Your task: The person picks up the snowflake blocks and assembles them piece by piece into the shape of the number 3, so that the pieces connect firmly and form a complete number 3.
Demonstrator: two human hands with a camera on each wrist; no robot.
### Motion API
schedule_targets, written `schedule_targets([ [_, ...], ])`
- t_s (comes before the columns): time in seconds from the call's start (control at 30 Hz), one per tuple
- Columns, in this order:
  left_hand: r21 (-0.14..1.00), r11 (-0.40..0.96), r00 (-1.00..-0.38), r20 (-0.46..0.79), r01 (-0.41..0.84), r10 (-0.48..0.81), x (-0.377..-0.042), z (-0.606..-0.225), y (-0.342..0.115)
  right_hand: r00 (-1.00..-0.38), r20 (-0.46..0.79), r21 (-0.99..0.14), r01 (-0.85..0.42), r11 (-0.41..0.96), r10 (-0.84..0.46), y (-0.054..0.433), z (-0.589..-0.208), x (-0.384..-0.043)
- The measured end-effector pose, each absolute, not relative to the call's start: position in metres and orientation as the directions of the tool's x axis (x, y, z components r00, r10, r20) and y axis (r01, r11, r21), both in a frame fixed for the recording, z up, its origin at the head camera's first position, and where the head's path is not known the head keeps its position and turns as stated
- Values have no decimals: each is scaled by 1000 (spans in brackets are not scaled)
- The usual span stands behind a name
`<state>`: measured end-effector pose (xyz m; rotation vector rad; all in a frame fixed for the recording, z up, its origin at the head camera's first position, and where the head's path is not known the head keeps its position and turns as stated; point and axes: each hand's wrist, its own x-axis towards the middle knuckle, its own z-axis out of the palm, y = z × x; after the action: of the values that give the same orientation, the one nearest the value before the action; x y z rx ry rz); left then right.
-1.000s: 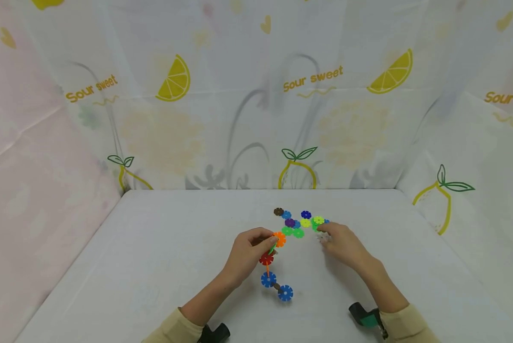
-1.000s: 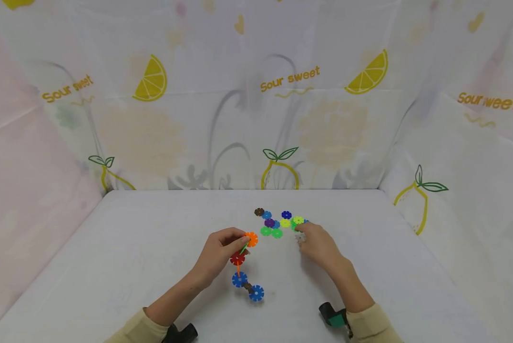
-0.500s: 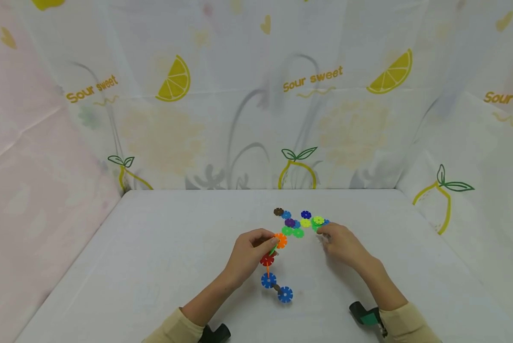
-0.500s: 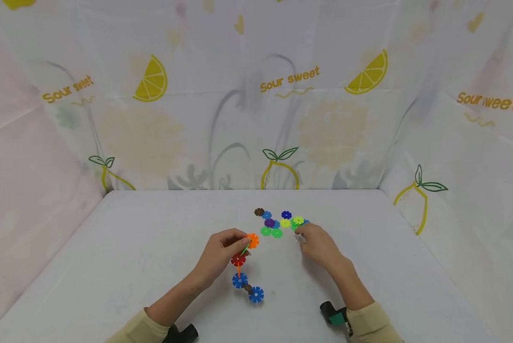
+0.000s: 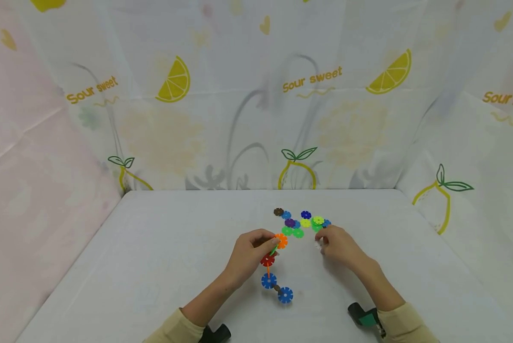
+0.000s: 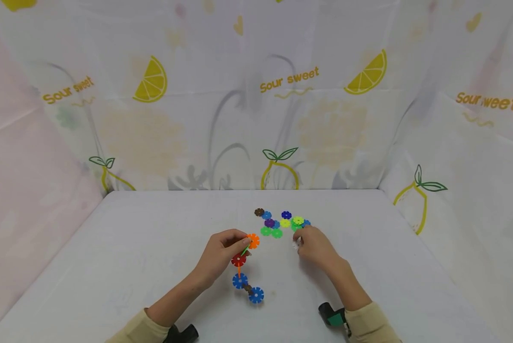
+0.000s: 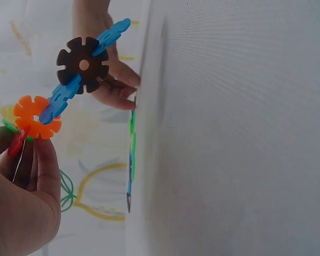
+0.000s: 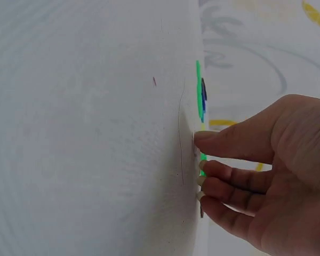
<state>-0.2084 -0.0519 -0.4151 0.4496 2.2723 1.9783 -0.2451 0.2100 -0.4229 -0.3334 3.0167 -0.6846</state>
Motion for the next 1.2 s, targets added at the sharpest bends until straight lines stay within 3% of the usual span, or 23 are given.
schedule_targets([
  [0.57, 978, 138, -949, 111, 157, 294, -207, -414, -52, -972, -23, -447, -198, 873, -232, 213, -419, -242],
  [0.9, 980, 135, -950, 102, 147, 295, -207, -413, -52, -955, 67, -564, -274, 779, -288, 208, -409, -241],
  [1.2, 982, 129, -948, 93, 138, 304, -205, -411, -51, -891, 255, -670, -443, 596, -376, 194, -396, -229],
])
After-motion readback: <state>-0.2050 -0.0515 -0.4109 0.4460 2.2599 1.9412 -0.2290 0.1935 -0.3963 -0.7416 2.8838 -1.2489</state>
